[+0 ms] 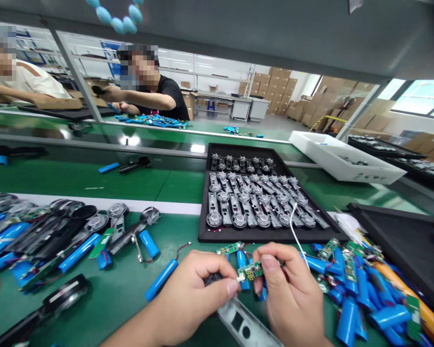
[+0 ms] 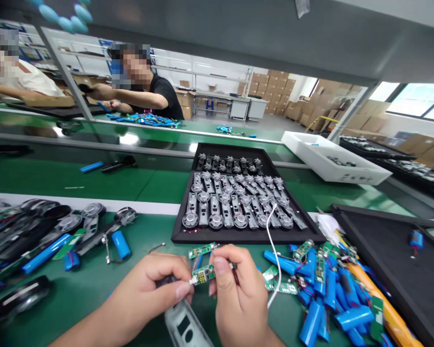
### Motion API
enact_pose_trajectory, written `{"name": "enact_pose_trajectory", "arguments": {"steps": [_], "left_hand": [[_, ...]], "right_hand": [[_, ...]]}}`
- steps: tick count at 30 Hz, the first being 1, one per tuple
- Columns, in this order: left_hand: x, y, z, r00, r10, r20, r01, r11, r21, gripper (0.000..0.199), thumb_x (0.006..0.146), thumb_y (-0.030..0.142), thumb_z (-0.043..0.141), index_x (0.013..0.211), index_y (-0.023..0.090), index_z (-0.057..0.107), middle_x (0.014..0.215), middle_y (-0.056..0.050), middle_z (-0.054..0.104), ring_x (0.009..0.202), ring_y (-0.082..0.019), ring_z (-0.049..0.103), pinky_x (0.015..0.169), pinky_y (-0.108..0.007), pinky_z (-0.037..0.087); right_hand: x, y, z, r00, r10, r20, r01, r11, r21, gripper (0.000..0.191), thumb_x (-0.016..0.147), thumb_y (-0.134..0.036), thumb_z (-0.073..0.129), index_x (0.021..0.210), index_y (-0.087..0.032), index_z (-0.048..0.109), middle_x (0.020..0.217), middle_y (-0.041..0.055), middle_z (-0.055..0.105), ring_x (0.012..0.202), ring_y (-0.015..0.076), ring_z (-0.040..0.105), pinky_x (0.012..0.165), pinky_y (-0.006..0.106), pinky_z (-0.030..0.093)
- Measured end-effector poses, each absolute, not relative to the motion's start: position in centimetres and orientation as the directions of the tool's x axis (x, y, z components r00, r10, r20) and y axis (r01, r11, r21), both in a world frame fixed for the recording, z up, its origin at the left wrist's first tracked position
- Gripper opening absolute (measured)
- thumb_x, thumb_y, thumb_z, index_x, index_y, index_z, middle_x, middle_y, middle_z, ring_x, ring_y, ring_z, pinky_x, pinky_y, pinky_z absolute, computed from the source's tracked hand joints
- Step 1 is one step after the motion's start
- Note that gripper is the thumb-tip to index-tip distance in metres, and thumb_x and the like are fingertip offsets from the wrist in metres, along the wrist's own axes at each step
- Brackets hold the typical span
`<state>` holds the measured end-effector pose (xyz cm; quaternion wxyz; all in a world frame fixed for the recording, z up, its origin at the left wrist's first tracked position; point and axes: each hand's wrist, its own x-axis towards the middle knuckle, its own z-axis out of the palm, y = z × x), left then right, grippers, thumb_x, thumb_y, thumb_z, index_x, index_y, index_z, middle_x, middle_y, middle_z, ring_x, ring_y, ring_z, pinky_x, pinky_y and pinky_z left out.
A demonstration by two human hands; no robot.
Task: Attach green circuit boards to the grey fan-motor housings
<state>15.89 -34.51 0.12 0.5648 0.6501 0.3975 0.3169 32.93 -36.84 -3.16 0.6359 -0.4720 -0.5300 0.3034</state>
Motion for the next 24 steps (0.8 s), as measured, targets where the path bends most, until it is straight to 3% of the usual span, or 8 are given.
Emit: {"name": "enact_pose_trajectory", "arguments": {"steps": [6, 14, 19, 24], "left_hand": [[15.8, -34.5, 0.1, 0.508, 0.860, -0.054, 0.164, -0.034, 0.986, 0.028, 0.078, 0.041, 0.061, 0.064, 0.017, 0.064, 0.058, 0.001, 0.055, 0.058, -0.016, 0.048, 0.058, -0.028, 0.036], [15.8, -34.4, 0.0, 0.485, 0.874, -0.037, 0.231, -0.087, 0.969, 0.023, 0.077, 0.034, 0.061, 0.062, 0.017, 0.065, 0.055, 0.003, 0.053, 0.056, -0.014, 0.048, 0.058, -0.027, 0.035], [15.7, -34.2, -0.1, 0.485, 0.873, -0.049, 0.192, -0.052, 0.980, 0.021, 0.077, 0.031, 0.063, 0.062, 0.017, 0.065, 0.055, 0.004, 0.052, 0.055, -0.013, 0.047, 0.056, -0.025, 0.035], [15.8, -34.6, -0.8, 0.480, 0.870, -0.109, 0.115, 0.061, 0.991, 0.018, 0.071, 0.032, 0.069, 0.063, 0.016, 0.067, 0.058, 0.004, 0.056, 0.056, -0.012, 0.047, 0.056, -0.024, 0.037]], "right_hand": [[33.1, -36.9, -3.0, 0.198, 0.912, 0.360, 0.113, 0.344, -0.932, 0.014, 0.099, -0.037, 0.059, 0.095, -0.026, 0.068, 0.055, -0.0054, 0.064, 0.041, 0.0116, 0.058, 0.041, 0.018, 0.047], [33.3, -37.1, -2.6, 0.111, 0.905, 0.410, 0.369, 0.346, -0.863, 0.027, 0.100, -0.046, 0.052, 0.093, -0.027, 0.069, 0.056, -0.0022, 0.062, 0.041, 0.0161, 0.055, 0.041, 0.027, 0.041], [32.6, -37.1, -2.8, 0.143, 0.925, 0.353, 0.333, 0.291, -0.897, 0.030, 0.100, -0.050, 0.051, 0.091, -0.026, 0.065, 0.054, -0.0030, 0.062, 0.041, 0.0155, 0.056, 0.040, 0.026, 0.041], [33.1, -37.6, -3.7, 0.202, 0.953, 0.224, 0.287, 0.162, -0.944, 0.040, 0.089, -0.067, 0.059, 0.089, -0.028, 0.065, 0.049, -0.0032, 0.059, 0.036, 0.0167, 0.053, 0.037, 0.027, 0.043]]}}
